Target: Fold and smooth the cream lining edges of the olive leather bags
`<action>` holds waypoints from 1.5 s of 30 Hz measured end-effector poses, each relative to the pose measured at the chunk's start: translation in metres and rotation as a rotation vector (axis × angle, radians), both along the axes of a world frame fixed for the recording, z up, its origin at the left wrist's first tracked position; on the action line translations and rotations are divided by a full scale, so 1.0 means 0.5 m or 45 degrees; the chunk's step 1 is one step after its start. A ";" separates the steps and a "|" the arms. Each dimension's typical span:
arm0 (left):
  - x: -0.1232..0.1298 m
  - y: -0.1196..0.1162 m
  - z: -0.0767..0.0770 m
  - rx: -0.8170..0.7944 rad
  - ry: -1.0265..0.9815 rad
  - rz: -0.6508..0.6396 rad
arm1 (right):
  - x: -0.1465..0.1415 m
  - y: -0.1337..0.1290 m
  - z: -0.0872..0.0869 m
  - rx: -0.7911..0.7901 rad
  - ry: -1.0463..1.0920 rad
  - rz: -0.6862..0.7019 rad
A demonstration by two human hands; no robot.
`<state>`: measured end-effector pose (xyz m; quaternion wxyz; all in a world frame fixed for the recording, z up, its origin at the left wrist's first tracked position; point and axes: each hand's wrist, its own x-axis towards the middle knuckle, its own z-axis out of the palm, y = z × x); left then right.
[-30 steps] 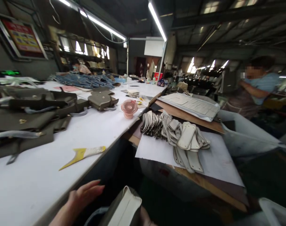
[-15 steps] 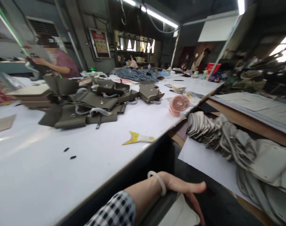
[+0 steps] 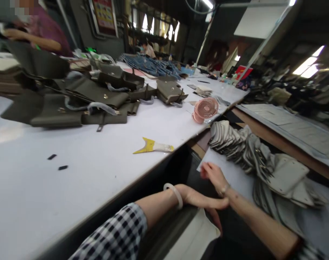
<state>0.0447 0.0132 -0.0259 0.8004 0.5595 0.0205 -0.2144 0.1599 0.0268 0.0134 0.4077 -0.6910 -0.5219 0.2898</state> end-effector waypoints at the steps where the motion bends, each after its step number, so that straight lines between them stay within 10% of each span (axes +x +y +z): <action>1: 0.001 -0.001 0.001 -0.002 -0.003 -0.022 | -0.001 0.014 0.001 -0.011 -0.107 0.067; 8: -0.005 0.003 0.002 0.018 0.007 0.059 | -0.147 0.192 -0.047 0.042 -0.687 0.715; 13: -0.005 0.004 -0.002 -0.119 0.108 0.117 | -0.167 0.203 -0.048 0.029 -0.813 0.780; 17: -0.006 0.007 0.011 -0.133 0.143 0.129 | -0.066 0.119 -0.027 -0.013 -0.676 0.525; 21: -0.004 0.013 0.018 -0.033 0.078 0.082 | 0.059 -0.082 -0.040 -0.151 -0.352 0.192; 29: 0.019 0.027 -0.003 0.138 0.064 -0.178 | 0.208 -0.440 -0.006 -0.700 0.372 0.178; 35: 0.016 0.019 -0.013 0.181 0.071 -0.213 | 0.158 -0.434 0.023 -1.169 0.442 0.333; 42: 0.010 0.022 0.004 0.366 0.107 -0.181 | 0.137 -0.378 0.009 -1.143 0.546 0.577; 45: 0.012 0.022 0.002 0.302 0.123 -0.210 | 0.148 -0.406 -0.015 -0.992 0.930 0.404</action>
